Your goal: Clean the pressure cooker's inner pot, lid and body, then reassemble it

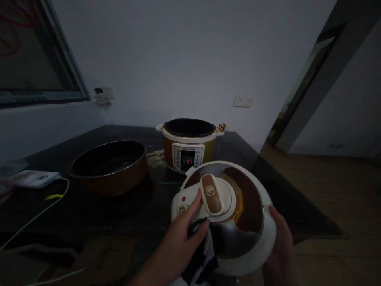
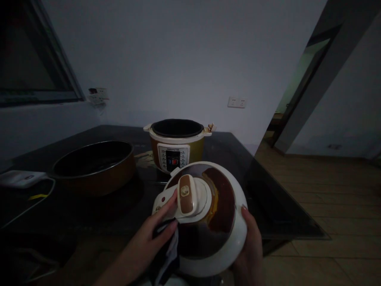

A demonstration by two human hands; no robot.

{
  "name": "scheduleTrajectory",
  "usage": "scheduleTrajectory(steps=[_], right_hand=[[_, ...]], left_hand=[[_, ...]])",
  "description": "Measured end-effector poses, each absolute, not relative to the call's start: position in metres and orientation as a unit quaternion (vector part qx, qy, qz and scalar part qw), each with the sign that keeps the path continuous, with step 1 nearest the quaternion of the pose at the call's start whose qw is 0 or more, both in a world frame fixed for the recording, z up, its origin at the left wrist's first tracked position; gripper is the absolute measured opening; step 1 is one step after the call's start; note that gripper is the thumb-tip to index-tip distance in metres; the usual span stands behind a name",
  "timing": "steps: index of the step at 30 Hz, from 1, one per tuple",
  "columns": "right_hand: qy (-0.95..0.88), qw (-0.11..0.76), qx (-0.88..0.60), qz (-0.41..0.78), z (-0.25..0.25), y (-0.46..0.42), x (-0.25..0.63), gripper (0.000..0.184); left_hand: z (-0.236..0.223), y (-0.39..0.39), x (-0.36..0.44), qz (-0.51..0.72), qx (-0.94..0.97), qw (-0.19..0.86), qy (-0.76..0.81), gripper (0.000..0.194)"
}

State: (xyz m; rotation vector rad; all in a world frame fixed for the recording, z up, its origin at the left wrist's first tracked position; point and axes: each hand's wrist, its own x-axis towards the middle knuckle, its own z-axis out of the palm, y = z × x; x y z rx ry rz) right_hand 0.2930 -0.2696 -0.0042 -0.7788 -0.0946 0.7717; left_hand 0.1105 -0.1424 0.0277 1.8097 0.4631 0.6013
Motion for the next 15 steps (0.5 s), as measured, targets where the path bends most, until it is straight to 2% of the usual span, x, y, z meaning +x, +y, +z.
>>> scheduleTrajectory(steps=[2, 7, 10, 12, 15], right_hand=[[-0.049, 0.862, -0.392, 0.319, -0.003, -0.285, 0.293, 0.017], [-0.132, 0.825, -0.523, 0.167, 0.001, -0.331, 0.291, 0.041], [-0.309, 0.72, -0.612, 0.114, 0.022, -0.338, 0.281, 0.048], [-0.453, 0.613, -0.629, 0.152, 0.047, -0.332, 0.271, 0.054], [-0.581, 0.503, -0.596, 0.232, 0.087, -0.315, 0.258, 0.048]], left_hand=[[0.028, -0.15, 0.11, 0.256, 0.739, 0.592, 0.196, 0.058], [0.024, -0.157, 0.116, 0.257, 0.677, 0.647, 0.239, 0.053], [0.006, -0.156, 0.13, 0.248, 0.634, 0.68, 0.272, 0.055], [-0.01, -0.157, 0.139, 0.23, 0.593, 0.712, 0.298, 0.055], [-0.033, -0.163, 0.149, 0.194, 0.555, 0.748, 0.307, 0.049]])
